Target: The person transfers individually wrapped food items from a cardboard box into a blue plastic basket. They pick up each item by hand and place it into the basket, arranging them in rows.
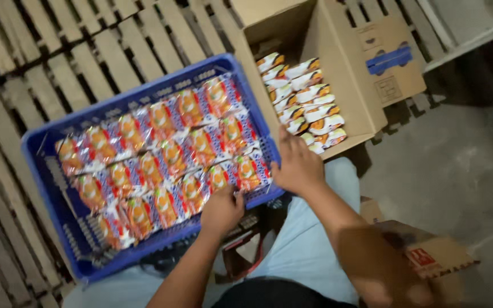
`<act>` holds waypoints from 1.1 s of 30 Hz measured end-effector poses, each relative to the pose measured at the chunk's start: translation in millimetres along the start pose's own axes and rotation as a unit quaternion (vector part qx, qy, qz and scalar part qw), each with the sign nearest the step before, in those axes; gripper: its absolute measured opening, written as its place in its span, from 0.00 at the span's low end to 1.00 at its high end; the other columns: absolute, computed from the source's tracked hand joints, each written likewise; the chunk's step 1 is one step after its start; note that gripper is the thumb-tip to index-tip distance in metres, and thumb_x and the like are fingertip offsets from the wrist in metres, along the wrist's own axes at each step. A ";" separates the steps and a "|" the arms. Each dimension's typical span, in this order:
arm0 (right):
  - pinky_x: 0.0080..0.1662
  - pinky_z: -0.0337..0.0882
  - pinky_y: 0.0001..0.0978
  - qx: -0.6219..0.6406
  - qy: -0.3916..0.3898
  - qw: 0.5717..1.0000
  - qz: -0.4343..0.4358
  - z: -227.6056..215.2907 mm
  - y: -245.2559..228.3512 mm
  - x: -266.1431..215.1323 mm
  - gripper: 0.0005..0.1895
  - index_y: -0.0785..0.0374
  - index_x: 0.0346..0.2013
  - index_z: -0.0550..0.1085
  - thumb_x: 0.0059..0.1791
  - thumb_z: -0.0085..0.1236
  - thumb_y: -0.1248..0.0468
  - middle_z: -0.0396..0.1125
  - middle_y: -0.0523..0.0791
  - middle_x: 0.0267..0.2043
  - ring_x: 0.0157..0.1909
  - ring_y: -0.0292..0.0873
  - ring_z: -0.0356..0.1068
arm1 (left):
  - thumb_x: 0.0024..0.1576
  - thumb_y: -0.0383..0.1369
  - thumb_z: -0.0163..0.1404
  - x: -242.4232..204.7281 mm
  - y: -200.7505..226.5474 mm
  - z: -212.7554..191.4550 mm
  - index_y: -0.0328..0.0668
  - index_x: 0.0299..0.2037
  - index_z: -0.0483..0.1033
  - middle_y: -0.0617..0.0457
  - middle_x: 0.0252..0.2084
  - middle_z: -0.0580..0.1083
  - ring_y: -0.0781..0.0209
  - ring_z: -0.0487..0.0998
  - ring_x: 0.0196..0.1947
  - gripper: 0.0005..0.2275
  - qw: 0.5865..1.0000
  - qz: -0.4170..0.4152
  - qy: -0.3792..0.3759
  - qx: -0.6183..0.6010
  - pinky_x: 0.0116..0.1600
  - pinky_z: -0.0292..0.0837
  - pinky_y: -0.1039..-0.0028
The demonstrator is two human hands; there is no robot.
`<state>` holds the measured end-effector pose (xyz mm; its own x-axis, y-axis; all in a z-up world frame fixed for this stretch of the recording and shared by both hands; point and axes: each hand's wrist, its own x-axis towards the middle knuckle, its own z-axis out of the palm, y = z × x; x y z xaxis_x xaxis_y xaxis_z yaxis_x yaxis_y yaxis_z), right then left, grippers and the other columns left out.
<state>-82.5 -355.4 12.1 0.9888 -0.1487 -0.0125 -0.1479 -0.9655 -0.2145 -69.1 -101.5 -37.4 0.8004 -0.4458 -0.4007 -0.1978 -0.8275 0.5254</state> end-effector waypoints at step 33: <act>0.60 0.71 0.47 -0.189 -0.164 0.965 -0.075 66.1 172.7 258.5 0.28 0.44 0.65 0.78 0.49 0.60 0.64 0.78 0.42 0.57 0.58 0.54 0.76 | 0.65 0.39 0.44 7.5 -12.3 18.6 0.49 0.36 0.75 0.50 0.33 0.80 0.43 0.81 0.36 0.09 0.991 0.082 0.039 0.103 0.37 0.77 0.52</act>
<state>148.8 -546.4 -92.8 0.9433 0.0149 -0.3315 0.0622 -0.9892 0.1325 -71.2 -101.0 -60.8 0.7877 -0.5588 -0.2595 -0.4334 -0.8019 0.4111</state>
